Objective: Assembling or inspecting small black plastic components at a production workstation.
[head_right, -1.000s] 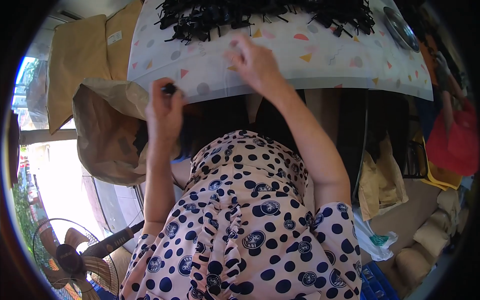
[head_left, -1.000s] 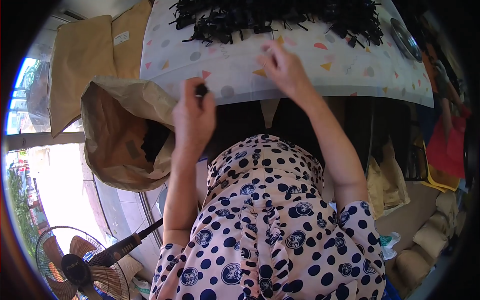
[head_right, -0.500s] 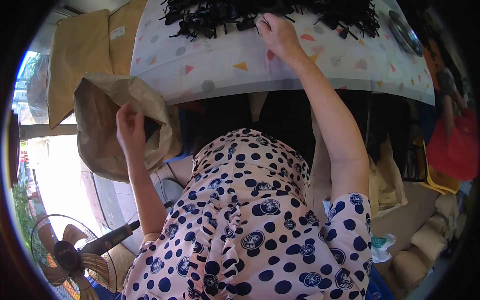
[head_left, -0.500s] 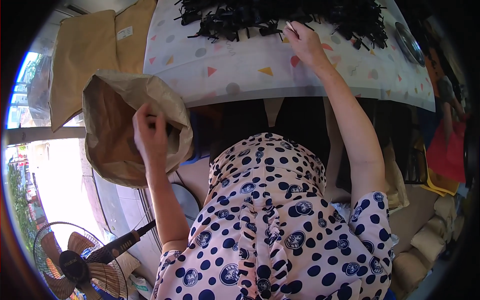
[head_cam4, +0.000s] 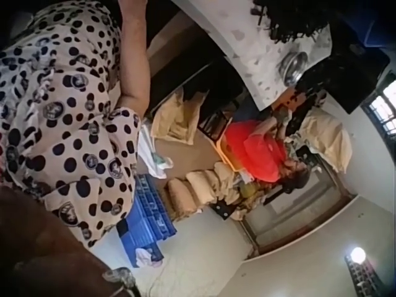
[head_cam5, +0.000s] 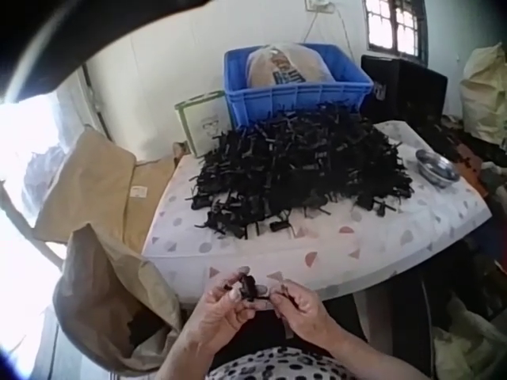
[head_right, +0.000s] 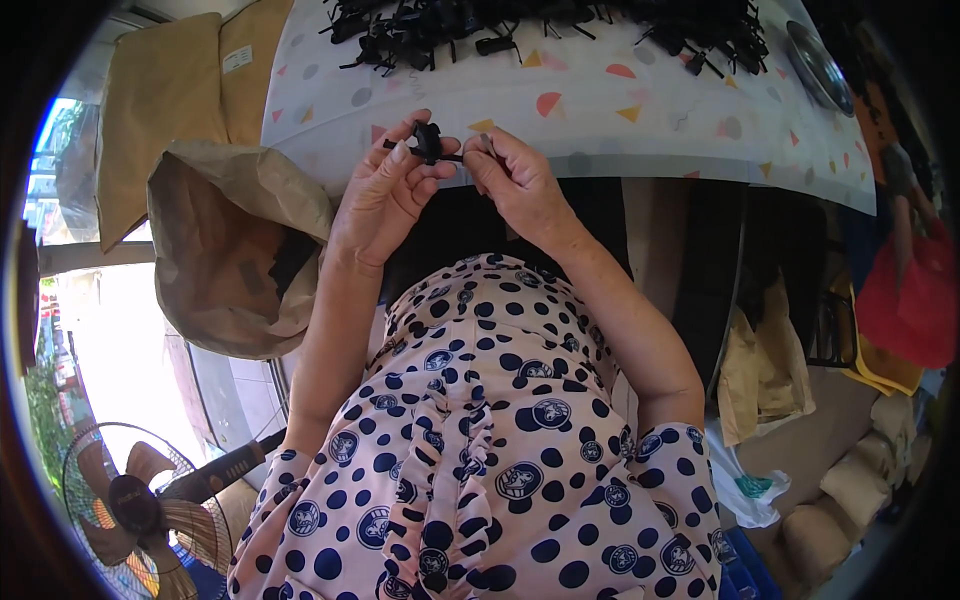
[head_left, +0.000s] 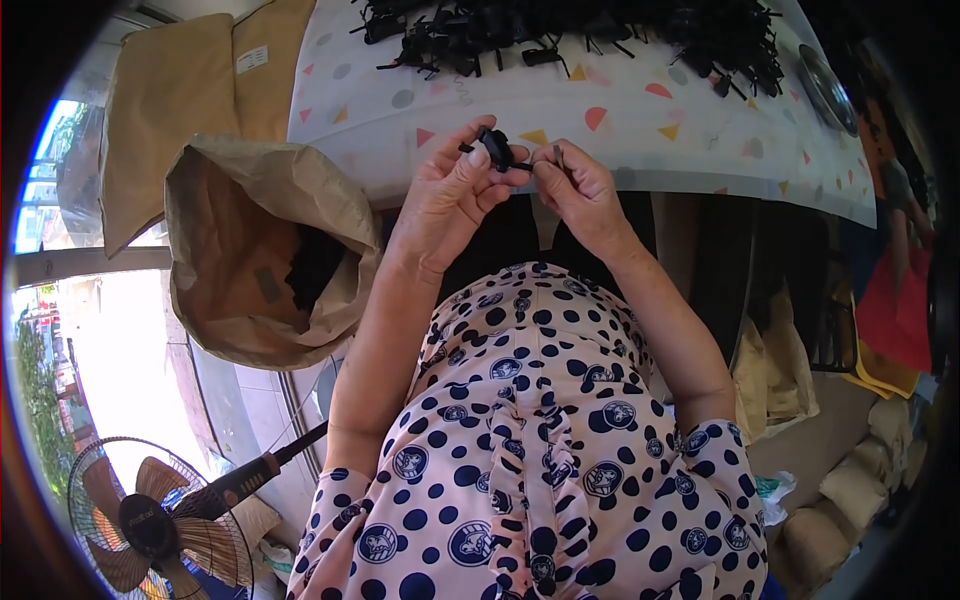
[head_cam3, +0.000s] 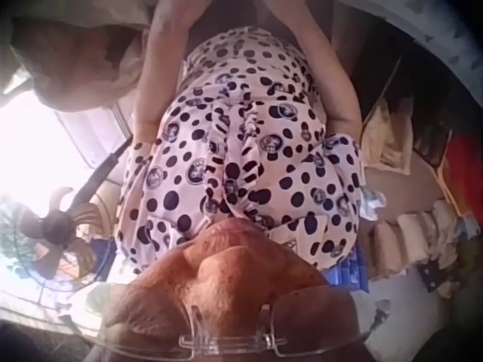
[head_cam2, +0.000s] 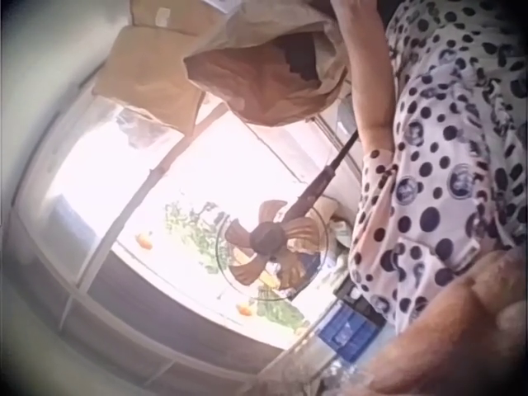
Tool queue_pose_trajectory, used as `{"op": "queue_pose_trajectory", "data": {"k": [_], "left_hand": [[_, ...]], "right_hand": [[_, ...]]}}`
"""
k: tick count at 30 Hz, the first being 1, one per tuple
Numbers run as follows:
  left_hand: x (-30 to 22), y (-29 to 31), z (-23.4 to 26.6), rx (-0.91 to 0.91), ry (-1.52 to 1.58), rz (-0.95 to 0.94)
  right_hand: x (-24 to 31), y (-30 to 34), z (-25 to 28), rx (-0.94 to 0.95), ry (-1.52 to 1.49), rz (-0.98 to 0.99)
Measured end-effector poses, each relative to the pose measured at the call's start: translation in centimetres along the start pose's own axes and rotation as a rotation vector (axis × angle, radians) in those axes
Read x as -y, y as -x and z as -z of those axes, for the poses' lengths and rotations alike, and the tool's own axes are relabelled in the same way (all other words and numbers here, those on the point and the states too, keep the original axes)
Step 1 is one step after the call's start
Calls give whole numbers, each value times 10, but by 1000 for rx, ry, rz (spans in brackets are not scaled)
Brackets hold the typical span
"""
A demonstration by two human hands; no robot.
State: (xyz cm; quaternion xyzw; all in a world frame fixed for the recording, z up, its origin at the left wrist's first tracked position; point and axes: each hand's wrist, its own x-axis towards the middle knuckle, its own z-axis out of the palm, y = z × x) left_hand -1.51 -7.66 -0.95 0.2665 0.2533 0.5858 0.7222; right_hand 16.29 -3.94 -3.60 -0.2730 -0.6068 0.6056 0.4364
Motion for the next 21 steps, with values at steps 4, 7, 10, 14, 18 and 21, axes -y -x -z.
{"op": "queue_pose_trajectory", "data": {"k": [4,7,10,14,18,21], "left_hand": [[8,7,-2,-63,-49,-29],[7,12,-11,-107,-215,-52],[7,15,-18,-146,-488,-82],[13,15,-20,-179,-818,-151],[16,15,-20,-190,-920,-192],[14,17,-22,-218,-1078,-137]], "right_hand": [[-4,7,0,58,-43,-72],[5,10,-5,-35,105,-35],[21,11,-8,-71,170,13],[30,10,-15,51,240,-2],[28,8,-19,105,287,-20],[21,7,-19,119,334,-11]]}}
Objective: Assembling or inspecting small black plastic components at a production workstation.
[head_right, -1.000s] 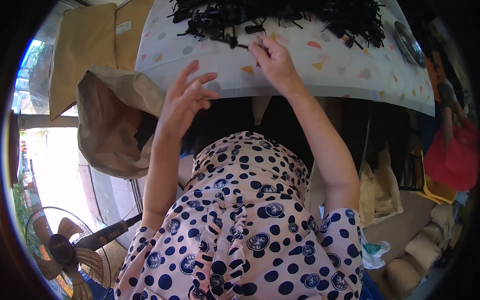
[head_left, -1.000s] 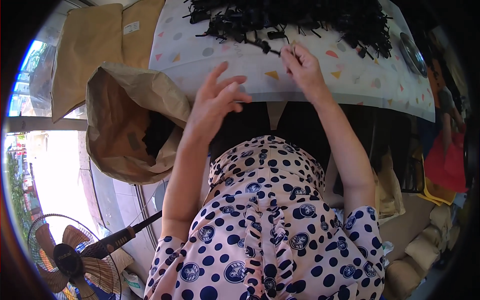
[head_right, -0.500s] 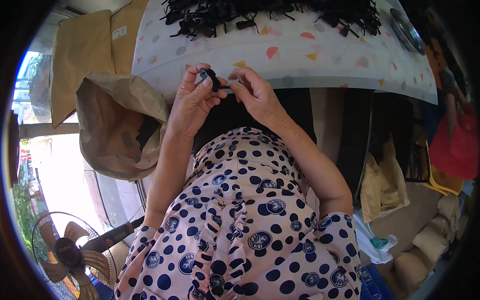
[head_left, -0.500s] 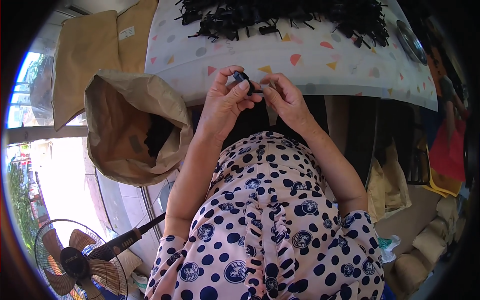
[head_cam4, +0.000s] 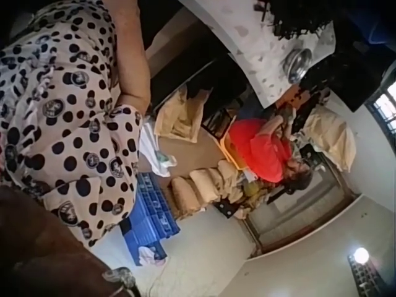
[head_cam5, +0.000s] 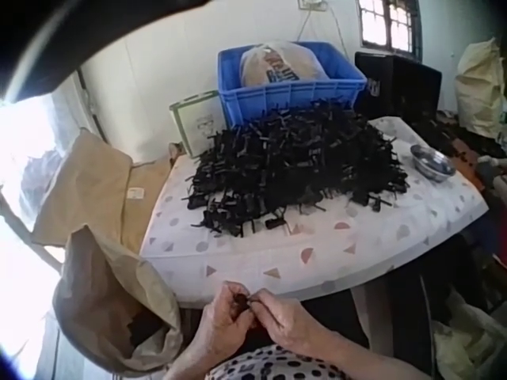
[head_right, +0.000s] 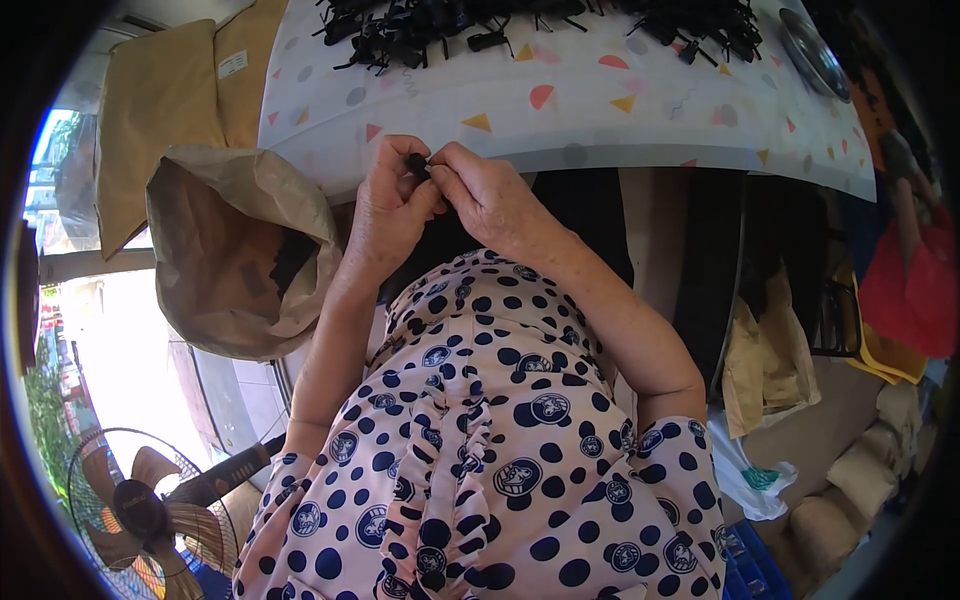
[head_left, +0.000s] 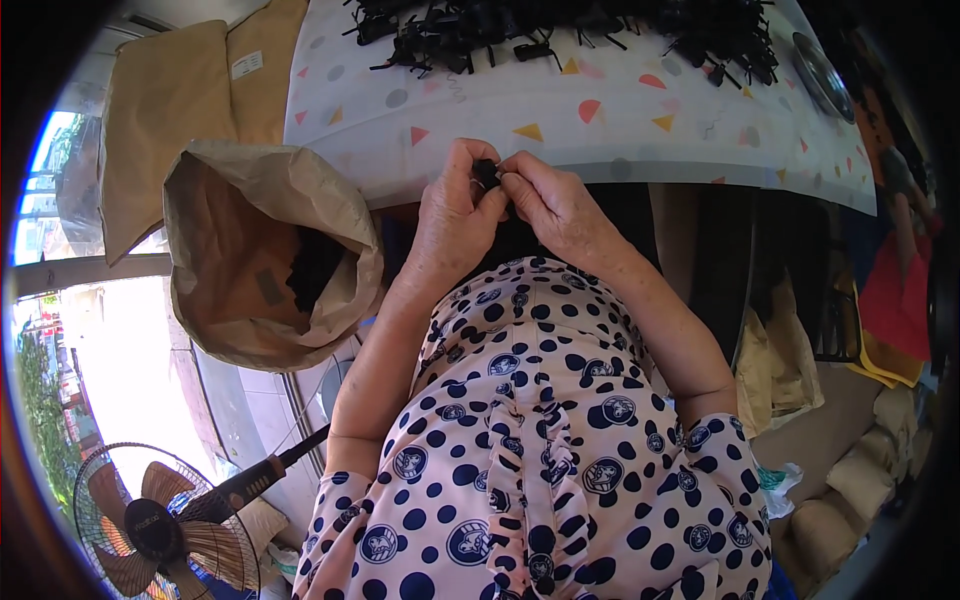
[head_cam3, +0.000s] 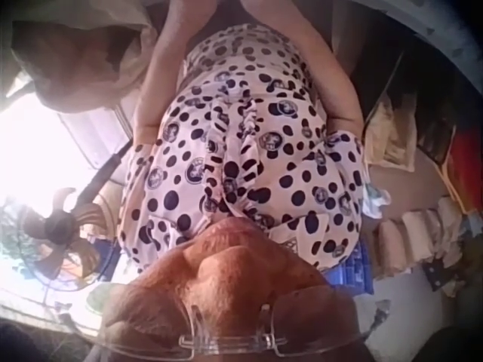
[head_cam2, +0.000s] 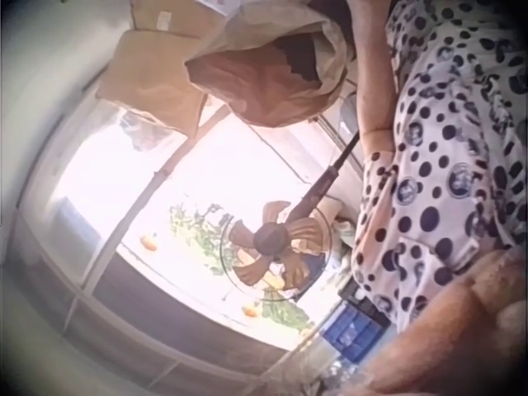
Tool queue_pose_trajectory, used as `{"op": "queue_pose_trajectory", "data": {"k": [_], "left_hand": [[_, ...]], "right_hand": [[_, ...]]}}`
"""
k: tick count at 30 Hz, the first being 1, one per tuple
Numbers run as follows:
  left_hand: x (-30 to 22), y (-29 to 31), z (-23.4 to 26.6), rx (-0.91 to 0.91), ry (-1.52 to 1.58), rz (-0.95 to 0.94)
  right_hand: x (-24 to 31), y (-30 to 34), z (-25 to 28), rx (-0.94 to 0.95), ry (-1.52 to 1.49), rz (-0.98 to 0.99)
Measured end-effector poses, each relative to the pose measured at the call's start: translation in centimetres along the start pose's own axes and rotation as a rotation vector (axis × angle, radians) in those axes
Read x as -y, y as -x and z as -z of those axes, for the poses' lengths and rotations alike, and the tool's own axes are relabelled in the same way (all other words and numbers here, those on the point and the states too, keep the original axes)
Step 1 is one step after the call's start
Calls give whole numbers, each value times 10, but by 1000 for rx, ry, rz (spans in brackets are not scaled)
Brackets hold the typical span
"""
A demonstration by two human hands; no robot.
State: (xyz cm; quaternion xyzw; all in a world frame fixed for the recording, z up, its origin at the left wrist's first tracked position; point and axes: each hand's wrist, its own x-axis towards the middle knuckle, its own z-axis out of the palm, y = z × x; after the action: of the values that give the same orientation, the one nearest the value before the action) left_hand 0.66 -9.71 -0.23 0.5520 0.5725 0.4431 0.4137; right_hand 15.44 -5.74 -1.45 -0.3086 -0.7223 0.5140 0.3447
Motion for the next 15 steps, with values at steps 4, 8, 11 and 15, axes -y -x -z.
{"op": "queue_pose_trajectory", "data": {"k": [4,8,11,15], "left_hand": [[1,2,0,-44,-126,-47],[-2,1,0,-146,-402,-219],[-1,0,1,-165,-491,-249],[0,0,0,-156,-458,-213]], "right_hand": [[2,-1,-4,-33,64,13],[4,-3,-11,-107,87,-3],[-2,-5,-17,-154,58,23],[-10,-7,-15,-131,-166,44]]}}
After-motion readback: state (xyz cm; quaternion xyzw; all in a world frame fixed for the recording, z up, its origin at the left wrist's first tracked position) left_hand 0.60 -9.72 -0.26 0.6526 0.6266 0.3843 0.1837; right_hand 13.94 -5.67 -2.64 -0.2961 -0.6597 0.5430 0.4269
